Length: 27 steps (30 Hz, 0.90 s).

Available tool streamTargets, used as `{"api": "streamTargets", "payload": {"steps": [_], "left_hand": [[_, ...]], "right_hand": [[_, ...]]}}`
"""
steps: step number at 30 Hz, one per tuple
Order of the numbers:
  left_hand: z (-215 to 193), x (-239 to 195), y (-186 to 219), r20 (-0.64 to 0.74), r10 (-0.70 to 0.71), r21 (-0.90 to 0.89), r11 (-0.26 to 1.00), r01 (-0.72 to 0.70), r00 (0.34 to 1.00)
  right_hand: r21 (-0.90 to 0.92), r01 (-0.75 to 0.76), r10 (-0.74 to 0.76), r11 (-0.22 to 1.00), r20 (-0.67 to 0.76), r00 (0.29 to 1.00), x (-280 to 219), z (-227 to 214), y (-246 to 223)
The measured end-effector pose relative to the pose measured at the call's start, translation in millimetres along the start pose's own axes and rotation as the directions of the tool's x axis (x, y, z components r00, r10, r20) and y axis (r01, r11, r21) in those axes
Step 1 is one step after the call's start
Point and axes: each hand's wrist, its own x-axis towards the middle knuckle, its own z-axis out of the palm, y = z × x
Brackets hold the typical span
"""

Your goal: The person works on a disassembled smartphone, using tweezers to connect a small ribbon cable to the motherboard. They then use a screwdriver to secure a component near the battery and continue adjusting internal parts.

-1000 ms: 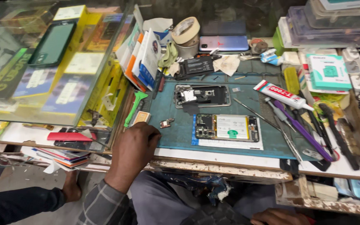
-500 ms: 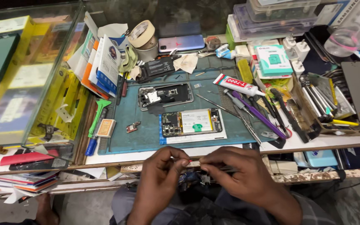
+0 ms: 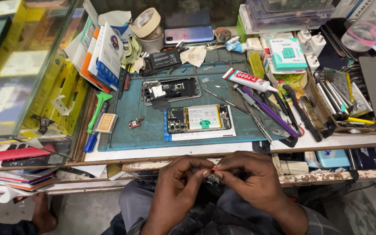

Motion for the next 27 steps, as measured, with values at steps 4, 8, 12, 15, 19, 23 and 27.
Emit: {"api": "streamTargets", "payload": {"steps": [4, 8, 12, 15, 19, 23, 27], "left_hand": [[-3, -5, -8, 0.002, -0.025, 0.014, 1.000, 0.025, 1.000], [-5, -6, -3, -0.033, 0.028, 0.073, 0.997, -0.026, 0.999], [-8, -4, 5, -0.021, 0.069, 0.119, 0.991, -0.066, 0.997], [-8, 0, 7, -0.032, 0.039, 0.158, 0.987, -0.033, 0.999], [-7, 6, 2, -0.050, 0.017, 0.146, 0.989, -0.009, 0.999], [-4, 10, -6, -0.038, -0.093, -0.032, 0.995, 0.092, 0.995], [-1, 14, -7, -0.040, -0.063, 0.014, 0.998, 0.063, 0.997]], "right_hand": [[0.095, -0.057, 0.058, 0.994, -0.008, 0.998, -5, 5, 9], [0.148, -0.046, 0.045, 0.988, 0.010, 0.999, -5, 8, 11], [0.109, -0.100, 0.098, 0.989, 0.019, 0.995, 0, 9, 9], [0.077, -0.088, 0.086, 0.993, 0.027, 0.996, 3, 9, 5], [-0.004, -0.058, 0.058, 0.998, 0.044, 0.997, 8, 3, 1], [-0.018, -0.063, 0.063, 0.998, 0.020, 0.998, 12, 0, -1], [-0.103, 0.021, -0.019, 0.994, 0.023, 1.000, 17, -5, -4]]}}
